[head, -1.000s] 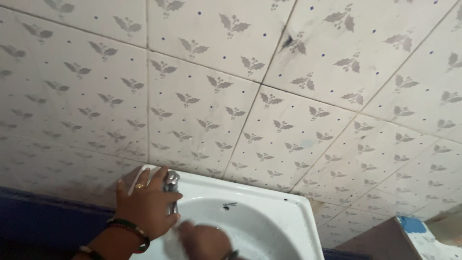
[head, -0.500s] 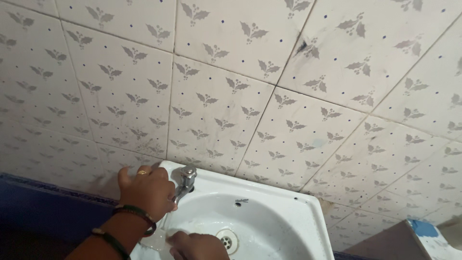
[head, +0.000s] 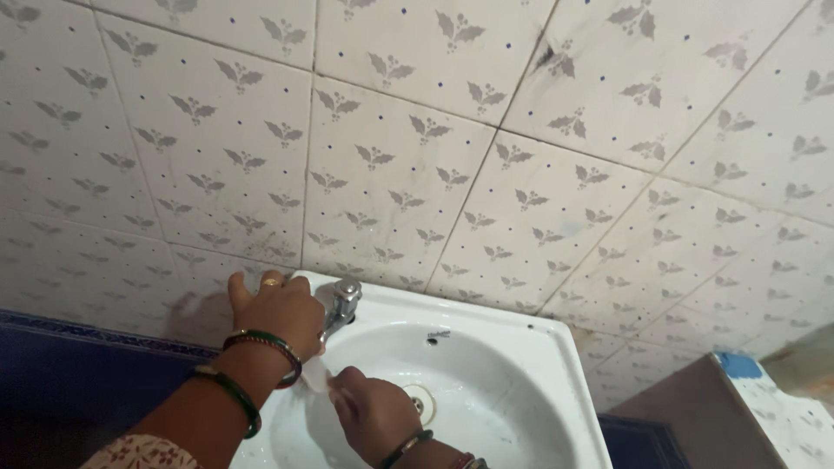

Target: The person scrubs the sink and wall tiles with a brush, then turns on the faucet and washes their hands in the sink.

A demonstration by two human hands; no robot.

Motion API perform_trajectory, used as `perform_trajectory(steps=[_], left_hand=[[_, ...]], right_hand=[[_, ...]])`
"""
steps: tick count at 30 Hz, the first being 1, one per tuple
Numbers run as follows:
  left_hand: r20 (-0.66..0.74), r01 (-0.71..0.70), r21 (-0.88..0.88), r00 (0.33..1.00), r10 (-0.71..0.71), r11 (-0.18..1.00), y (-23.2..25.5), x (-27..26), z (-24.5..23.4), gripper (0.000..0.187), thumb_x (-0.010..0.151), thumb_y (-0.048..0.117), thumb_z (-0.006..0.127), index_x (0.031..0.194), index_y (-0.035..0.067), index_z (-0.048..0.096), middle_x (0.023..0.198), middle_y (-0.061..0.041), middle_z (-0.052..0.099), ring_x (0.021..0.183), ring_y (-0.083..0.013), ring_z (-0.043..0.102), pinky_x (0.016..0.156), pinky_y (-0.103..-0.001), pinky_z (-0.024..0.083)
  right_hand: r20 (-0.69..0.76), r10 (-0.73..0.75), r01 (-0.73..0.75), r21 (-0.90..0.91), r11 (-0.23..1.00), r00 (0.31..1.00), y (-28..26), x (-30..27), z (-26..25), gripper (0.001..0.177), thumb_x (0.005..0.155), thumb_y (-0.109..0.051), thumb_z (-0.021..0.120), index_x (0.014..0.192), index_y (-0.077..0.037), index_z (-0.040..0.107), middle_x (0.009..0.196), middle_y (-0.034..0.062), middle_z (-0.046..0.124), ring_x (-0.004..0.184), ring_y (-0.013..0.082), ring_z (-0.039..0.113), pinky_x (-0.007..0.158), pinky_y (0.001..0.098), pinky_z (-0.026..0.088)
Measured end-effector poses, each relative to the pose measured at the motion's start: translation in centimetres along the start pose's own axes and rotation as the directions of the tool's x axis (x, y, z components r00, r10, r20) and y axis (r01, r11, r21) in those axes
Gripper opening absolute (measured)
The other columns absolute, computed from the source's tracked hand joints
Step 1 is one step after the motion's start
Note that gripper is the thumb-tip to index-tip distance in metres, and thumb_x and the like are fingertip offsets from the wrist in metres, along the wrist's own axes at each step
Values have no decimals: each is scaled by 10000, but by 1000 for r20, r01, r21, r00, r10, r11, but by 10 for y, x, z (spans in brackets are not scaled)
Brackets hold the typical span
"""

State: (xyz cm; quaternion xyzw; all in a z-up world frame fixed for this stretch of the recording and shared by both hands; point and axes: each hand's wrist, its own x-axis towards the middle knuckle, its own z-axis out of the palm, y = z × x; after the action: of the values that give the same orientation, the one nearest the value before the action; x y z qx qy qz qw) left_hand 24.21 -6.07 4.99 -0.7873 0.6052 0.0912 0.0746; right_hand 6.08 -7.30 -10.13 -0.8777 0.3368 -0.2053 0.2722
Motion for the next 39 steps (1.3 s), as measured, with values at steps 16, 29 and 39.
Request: perform_trajectory(steps=[16,29,39], left_hand=[[44,-46,68,998,43,997,-14,7,-12,314,838,415,829,1122,284,802,1418,12,559,1476,-274,341,1174,-665,132],[95,-102,45,991,98,994,0,10,-6,586,852,510,807,1355,254,648,1490,4,503,1494,-279,319,1189,-667,128],[110,-62,-5,992,62,998,22,8,-8,532,843,401,811,1334,253,669,1456,-18,537,1485,-277,347,1189,-651,135]], right_hand=[[9,-83,83,52,995,996,-37,-28,3,150,1006,-208,612,1112,-103,602,774,174,676,741,400,677,646,508,526],[193,-131,100,159,982,972,-10,-41,4,221,983,-193,628,1194,-131,654,928,149,735,873,331,737,769,434,573],[333,381,-447,149,882,863,25,-23,33,158,927,-248,739,1038,-139,714,972,101,753,952,265,711,862,375,549]])
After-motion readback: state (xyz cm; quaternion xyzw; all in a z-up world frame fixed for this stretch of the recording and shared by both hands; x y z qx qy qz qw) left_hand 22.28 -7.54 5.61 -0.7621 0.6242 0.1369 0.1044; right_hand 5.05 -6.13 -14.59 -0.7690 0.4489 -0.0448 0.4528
